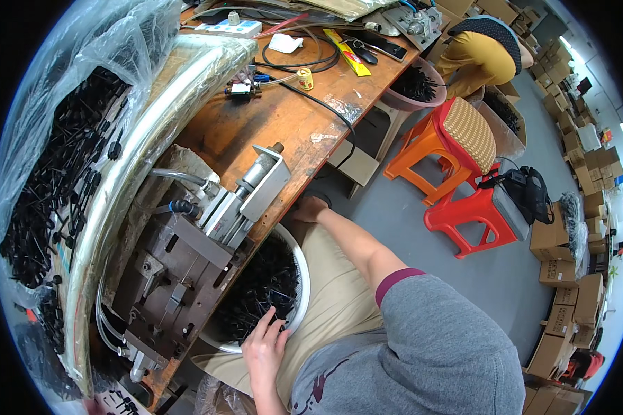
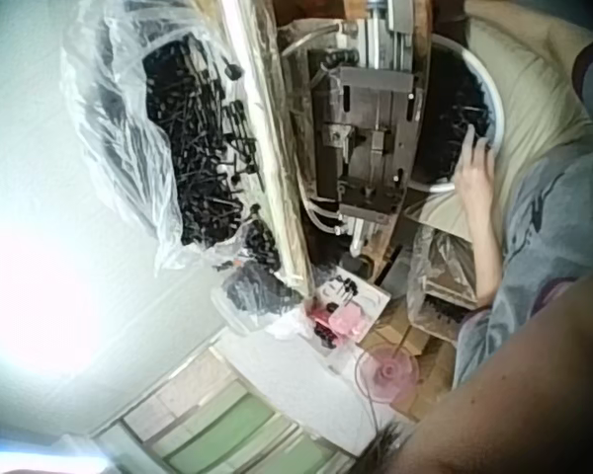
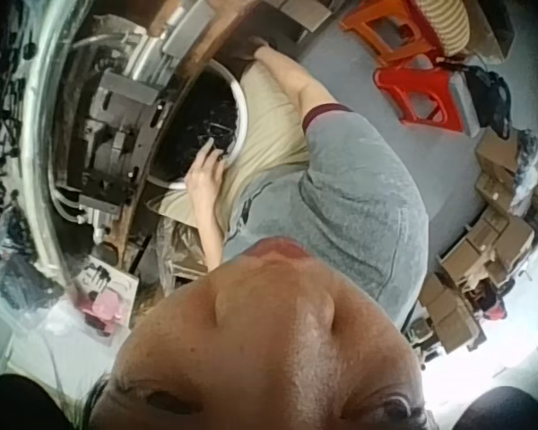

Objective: Manually assembling small plastic components using a benchtop fixture.

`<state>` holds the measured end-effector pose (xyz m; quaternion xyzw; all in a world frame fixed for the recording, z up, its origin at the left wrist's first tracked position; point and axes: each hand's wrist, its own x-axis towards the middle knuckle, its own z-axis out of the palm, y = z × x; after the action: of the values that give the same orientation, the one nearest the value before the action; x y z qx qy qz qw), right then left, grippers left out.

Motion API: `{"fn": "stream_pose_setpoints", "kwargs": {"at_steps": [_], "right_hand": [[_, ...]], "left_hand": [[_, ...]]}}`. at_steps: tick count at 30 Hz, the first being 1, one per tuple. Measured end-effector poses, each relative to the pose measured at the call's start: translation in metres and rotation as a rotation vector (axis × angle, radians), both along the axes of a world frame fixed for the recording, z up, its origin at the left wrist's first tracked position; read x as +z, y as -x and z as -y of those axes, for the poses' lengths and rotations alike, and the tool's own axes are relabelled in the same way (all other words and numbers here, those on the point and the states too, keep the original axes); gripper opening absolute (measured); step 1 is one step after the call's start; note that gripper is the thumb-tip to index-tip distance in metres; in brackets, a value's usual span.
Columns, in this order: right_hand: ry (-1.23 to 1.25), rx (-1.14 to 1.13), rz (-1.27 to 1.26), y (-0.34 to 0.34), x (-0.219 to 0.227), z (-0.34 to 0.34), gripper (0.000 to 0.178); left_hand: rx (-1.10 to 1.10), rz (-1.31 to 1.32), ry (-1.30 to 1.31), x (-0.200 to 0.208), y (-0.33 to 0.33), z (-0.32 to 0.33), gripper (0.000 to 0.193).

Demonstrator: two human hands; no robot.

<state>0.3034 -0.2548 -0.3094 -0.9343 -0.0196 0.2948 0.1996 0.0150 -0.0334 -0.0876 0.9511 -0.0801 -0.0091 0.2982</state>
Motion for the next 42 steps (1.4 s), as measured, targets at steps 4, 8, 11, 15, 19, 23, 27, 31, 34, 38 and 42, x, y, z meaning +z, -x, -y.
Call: {"fn": "stream_pose_setpoints", "kwargs": {"at_steps": [4,8,11,15,19,23,27,31,34,38,42], "right_hand": [[0.051,0.043,0.006,0.007,0.047,-0.014,0.059],[0.142,0.073,0.337,0.016,0.011,-0.012,0.057],[0.008,0.069,0.096,-0.003,-0.020,0.002,0.056],[0.076,0.092,0.015,0.005,0.037,-0.016,0.057],[0.130,0.086,0.187,0.013,0.025,-0.014,0.056],[0.031,0.095,0.049,0.004,0.017,-0.006,0.056],[0.098,0.071,0.066,0.009,0.038,-0.012,0.058],[0.148,0.103,0.210,0.014,0.022,-0.013,0.058],[0.059,0.066,0.142,0.007,0.009,-0.006,0.058],[0.063,0.064,0.115,0.010,0.031,-0.012,0.056],[0.141,0.132,0.177,0.013,0.034,-0.020,0.058]], "left_hand": [[0.015,0.012,-0.008,-0.005,0.004,-0.003,0.024],[-0.024,0.035,-0.003,-0.007,0.002,0.001,0.023],[-0.038,0.065,0.010,-0.004,-0.001,0.002,0.023],[0.035,-0.003,0.017,-0.010,0.009,-0.004,0.024],[0.006,-0.008,0.013,-0.010,0.006,-0.003,0.024],[0.010,0.030,0.030,-0.007,0.002,-0.001,0.024],[0.012,0.047,0.029,-0.011,0.007,-0.005,0.025],[-0.004,0.023,0.020,-0.012,0.007,-0.003,0.024],[-0.019,0.044,0.030,-0.008,0.005,0.000,0.024],[0.012,0.027,0.034,-0.008,0.009,-0.003,0.024],[0.015,-0.003,0.033,-0.015,0.014,-0.005,0.024]]}}
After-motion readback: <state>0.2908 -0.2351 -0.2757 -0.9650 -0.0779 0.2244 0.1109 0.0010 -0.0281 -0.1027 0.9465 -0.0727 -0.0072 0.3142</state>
